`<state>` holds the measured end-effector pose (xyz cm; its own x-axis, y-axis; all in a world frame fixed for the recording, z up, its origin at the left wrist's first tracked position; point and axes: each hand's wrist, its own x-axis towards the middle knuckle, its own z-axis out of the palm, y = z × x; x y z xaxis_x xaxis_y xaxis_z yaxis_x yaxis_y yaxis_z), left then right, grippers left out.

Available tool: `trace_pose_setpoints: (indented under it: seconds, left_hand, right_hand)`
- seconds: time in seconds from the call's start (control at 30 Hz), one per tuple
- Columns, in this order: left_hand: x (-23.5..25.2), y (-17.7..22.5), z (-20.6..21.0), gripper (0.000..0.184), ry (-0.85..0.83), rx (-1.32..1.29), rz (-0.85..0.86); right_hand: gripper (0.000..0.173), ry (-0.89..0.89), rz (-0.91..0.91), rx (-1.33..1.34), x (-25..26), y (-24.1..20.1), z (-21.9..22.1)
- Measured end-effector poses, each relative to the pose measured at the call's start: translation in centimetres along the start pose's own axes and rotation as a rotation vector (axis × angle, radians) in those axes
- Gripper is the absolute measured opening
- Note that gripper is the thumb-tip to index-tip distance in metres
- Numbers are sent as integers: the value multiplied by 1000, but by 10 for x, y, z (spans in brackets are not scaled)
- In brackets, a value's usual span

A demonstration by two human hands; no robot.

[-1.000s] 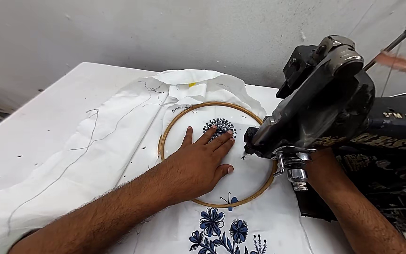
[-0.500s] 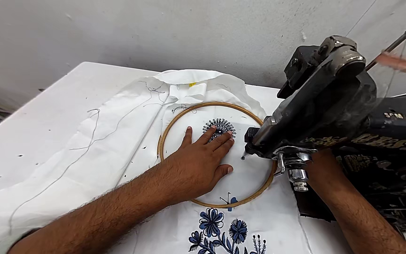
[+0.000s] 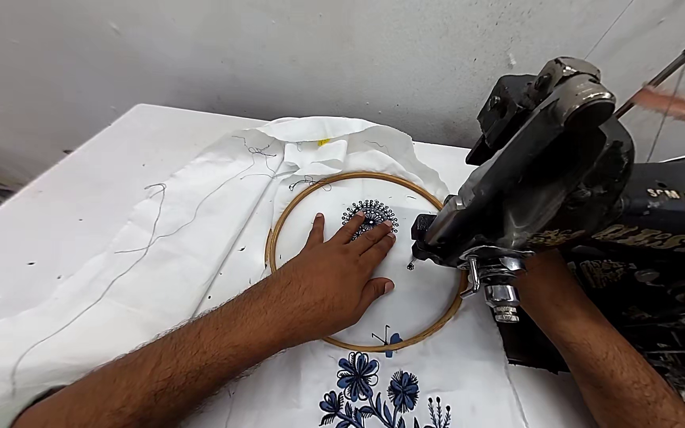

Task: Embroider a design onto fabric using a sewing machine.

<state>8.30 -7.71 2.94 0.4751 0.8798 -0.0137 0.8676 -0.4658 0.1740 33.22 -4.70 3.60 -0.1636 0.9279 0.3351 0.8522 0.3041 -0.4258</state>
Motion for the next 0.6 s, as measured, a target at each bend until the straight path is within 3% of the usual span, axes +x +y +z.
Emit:
trace_pose_setpoints:
  seconds: [0.37, 0.6]
  left_hand:
    - [-1, -1, -2, 63, -7, -5, 0]
    - [-1, 1, -2, 63, -16, -7, 1]
  right_hand:
    - [19, 39, -32, 46, 0, 4, 5]
    - [12, -5, 26, 37, 1, -2, -1]
